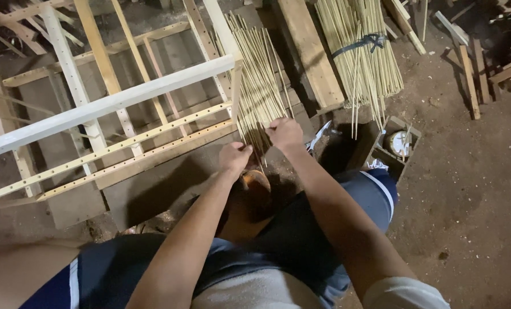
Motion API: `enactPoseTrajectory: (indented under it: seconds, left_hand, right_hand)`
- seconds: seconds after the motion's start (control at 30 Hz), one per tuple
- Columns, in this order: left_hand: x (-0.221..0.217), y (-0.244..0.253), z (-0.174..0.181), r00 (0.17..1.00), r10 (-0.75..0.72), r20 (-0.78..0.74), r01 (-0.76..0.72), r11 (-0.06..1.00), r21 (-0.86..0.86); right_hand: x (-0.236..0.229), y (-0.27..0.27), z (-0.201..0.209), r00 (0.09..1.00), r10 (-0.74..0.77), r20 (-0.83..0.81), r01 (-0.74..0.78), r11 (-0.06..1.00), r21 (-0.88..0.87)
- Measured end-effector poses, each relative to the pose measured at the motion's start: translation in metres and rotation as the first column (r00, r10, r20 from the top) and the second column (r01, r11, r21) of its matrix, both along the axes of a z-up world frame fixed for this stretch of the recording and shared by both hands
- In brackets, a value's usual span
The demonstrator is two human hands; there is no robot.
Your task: Inserting thin bamboo sticks into pre-drilled holes of a wooden frame to assemble a structure, likely a birdcage.
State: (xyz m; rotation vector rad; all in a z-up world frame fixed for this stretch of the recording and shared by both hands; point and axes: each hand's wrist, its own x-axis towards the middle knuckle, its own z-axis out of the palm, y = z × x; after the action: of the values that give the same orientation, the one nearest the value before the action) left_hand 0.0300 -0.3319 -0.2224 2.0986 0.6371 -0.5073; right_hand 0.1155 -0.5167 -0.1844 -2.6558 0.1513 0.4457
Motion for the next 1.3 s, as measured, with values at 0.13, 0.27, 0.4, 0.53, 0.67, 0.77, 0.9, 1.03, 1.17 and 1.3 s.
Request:
enactPoseTrajectory:
  seconds: [0.13,0.27,0.4,0.53,0.67,0.77,0.9,1.03,1.17,1.3]
  left_hand:
    - [0.0,0.004,0.037,0.999,-0.036,0.008,0.035,0.998,0.053]
    - [-0.004,0.0,0.06,0.998,-0.011,0.069,0.01,1.0,0.014]
    - [-0.004,-0.008,0.04,0.993,-0.001,0.114,0.006,0.999,-0.042]
    - [0.001,-0.015,0.05,0.992,-0.051,0.112,0.052,0.999,-0.004]
    - [-0.007,-0.017,0.059,0.994,-0.063,0.087,0.063,0.998,-0.002]
    - [-0.008,-0.017,0.065,0.992,-0.053,0.114,0.058,0.998,-0.037]
    - [-0.013,-0.02,0.083,0.982,-0.034,0.185,0.051,0.995,-0.087]
    - [-0.015,-0.032,0.093,0.975,0.004,0.223,0.032,0.987,-0.157]
    - [-0.017,-0.032,0.09,0.975,0.075,0.208,-0.026,0.973,-0.229]
    - [-0.018,-0.024,0.084,0.97,0.008,0.244,0.029,0.989,-0.148]
  right_hand:
    - [0.002,-0.001,-0.01,0.999,0.022,-0.04,-0.024,0.999,-0.045]
    - [-0.008,0.005,0.022,0.997,-0.029,-0.068,0.036,0.993,0.112]
    - [-0.011,0.005,0.025,0.999,-0.004,-0.052,0.009,0.995,0.094]
    - [-0.006,0.009,0.025,0.996,0.036,-0.084,-0.035,0.999,0.012]
    - [0.004,-0.002,-0.015,0.976,0.205,-0.074,-0.206,0.978,-0.007]
    - [-0.015,0.009,0.058,0.975,0.156,-0.156,-0.144,0.985,0.09]
    - [-0.02,0.014,0.075,0.978,0.079,-0.194,-0.013,0.946,0.322]
    - [-0.026,0.018,0.082,0.974,0.105,-0.201,-0.002,0.891,0.454]
    - [-0.026,0.014,0.091,0.979,0.106,-0.173,-0.002,0.857,0.515]
    - [-0.031,0.019,0.092,0.983,0.087,-0.161,0.017,0.831,0.556]
